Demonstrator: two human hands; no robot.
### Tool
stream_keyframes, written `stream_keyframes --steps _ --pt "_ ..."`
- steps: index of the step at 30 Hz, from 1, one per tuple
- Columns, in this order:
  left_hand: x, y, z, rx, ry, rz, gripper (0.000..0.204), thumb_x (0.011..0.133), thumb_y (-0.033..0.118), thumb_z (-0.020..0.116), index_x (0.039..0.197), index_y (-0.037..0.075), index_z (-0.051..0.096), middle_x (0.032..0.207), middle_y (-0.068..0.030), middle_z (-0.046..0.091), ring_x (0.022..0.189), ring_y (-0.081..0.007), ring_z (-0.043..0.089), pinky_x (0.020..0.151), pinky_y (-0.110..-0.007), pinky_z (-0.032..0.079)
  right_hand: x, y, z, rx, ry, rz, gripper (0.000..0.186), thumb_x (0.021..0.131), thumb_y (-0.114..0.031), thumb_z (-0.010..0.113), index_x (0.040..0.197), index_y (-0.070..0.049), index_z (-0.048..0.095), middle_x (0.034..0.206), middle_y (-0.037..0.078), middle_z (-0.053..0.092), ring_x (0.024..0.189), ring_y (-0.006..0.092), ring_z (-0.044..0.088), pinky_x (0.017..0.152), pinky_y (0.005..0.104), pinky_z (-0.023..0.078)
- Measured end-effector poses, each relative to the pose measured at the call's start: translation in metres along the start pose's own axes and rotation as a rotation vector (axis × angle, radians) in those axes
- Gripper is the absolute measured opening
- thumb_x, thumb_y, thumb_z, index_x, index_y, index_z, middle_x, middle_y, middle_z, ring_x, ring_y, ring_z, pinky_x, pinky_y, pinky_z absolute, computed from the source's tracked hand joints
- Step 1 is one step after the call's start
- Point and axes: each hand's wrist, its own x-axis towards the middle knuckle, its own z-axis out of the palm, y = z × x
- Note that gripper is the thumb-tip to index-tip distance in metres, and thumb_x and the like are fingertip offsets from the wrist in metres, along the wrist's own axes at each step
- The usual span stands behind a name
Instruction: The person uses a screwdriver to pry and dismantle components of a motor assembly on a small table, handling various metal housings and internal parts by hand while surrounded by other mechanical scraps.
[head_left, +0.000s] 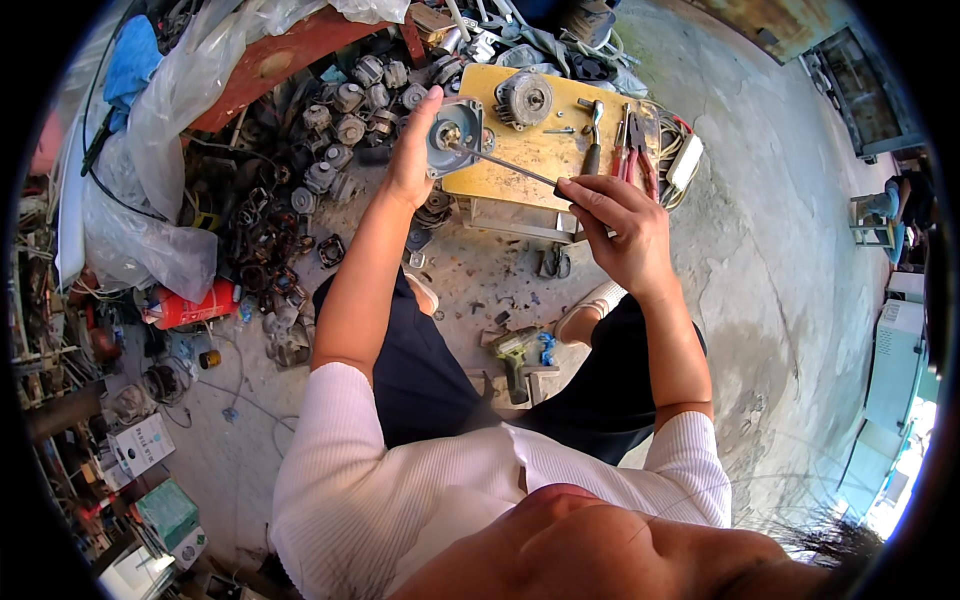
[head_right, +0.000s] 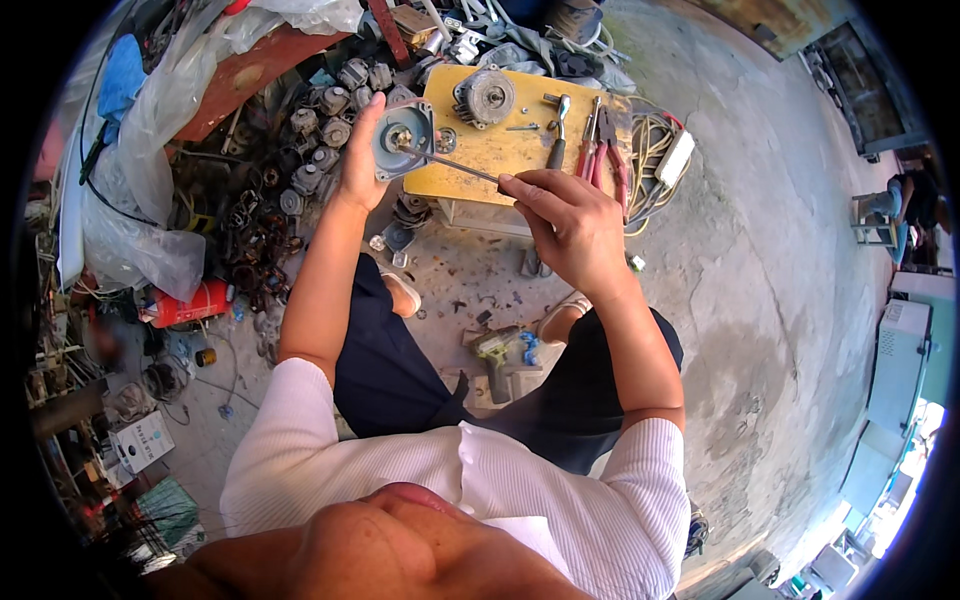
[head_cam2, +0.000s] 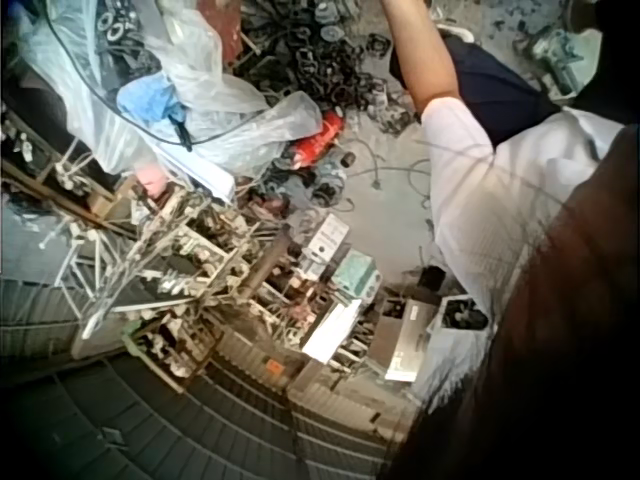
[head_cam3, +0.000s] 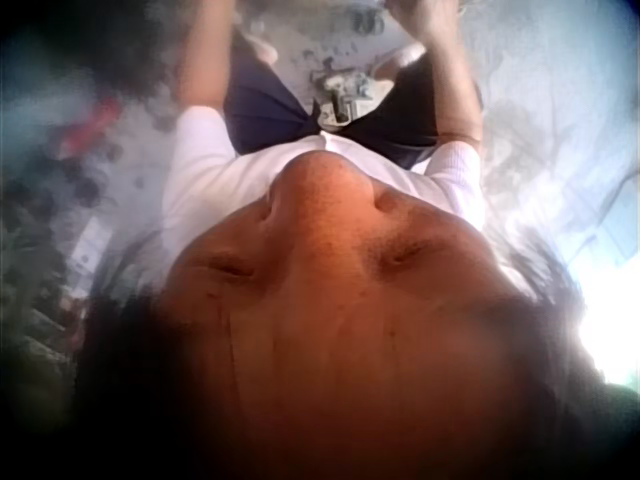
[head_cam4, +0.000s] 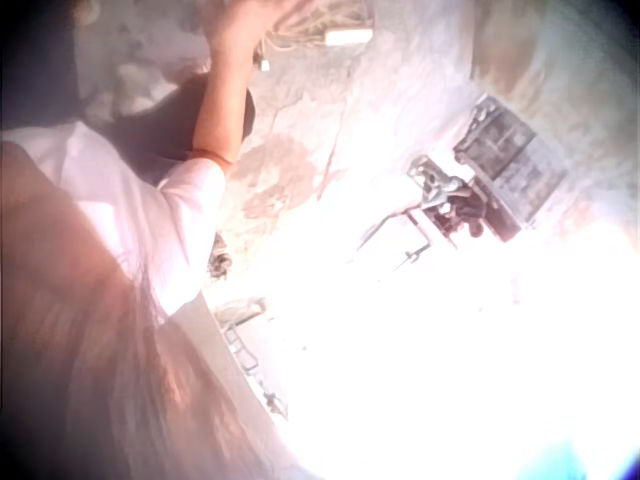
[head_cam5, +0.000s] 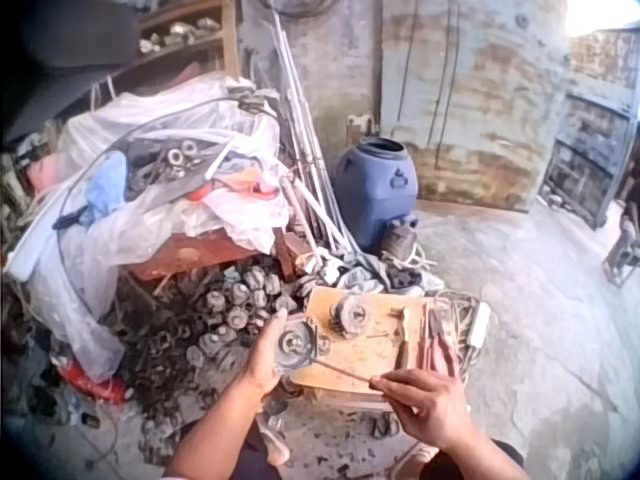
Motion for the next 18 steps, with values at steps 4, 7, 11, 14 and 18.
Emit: stream_keyframes --steps 4,7,11,14,18 --pt "-0.001 0.003 0.003 0.049 0.007 -0.054 0.059 0.098 0.052 0.045 0.118 -0.001 0.06 0.099 -0.0111 0.069 0.089 -0.021 0.07 0.075 -0.037 0.059 -0.003 0.004 0.006 -0.086 0.062 -0.056 0.031 0.08 -0.003 0.07 0.108 -0.016 0.073 0.098 0.002 0.07 0.078 0.0209 0.067 0.064 0.0325 0.053" --pt "-0.002 -0.001 0.006 0.126 -0.007 -0.017 0.058 0.098 0.052 0.045 0.119 0.0 0.059 0.099 -0.0103 0.068 0.089 -0.0203 0.069 0.076 -0.037 0.059 -0.003 0.005 0.01 -0.096 0.089 -0.063 0.031 0.081 -0.003 0.07 0.109 -0.016 0.073 0.097 0.002 0.07 0.077 0.0217 0.067 0.063 0.0331 0.053" --pt "-0.001 -0.003 0.006 0.15 -0.012 0.076 0.057 0.099 0.051 0.044 0.12 0.0 0.059 0.099 -0.0096 0.068 0.09 -0.0192 0.069 0.078 -0.036 0.059 -0.008 -0.002 0.011 0.012 0.018 0.084 0.031 0.082 -0.004 0.069 0.112 -0.013 0.072 0.096 0.004 0.069 0.076 0.0249 0.066 0.064 0.0347 0.053" --pt "-0.002 -0.003 0.003 0.139 -0.037 0.121 0.056 0.1 0.05 0.043 0.121 0.001 0.059 0.099 -0.0097 0.068 0.092 -0.0185 0.068 0.079 -0.035 0.058 -0.009 -0.006 0.009 0.162 -0.048 0.141 0.032 0.082 -0.002 0.069 0.113 -0.01 0.071 0.096 0.007 0.069 0.076 0.028 0.067 0.066 0.0352 0.054" --pt "-0.003 0.001 0.002 0.113 -0.016 0.123 0.052 0.098 0.047 0.048 0.117 0.001 0.062 0.094 -0.0078 0.068 0.083 -0.014 0.065 0.077 -0.029 0.053 -0.007 -0.003 0.004 0.254 -0.031 0.169 0.033 0.081 0.001 0.069 0.113 -0.006 0.071 0.096 0.012 0.069 0.078 0.0283 0.068 0.068 0.0348 0.054"
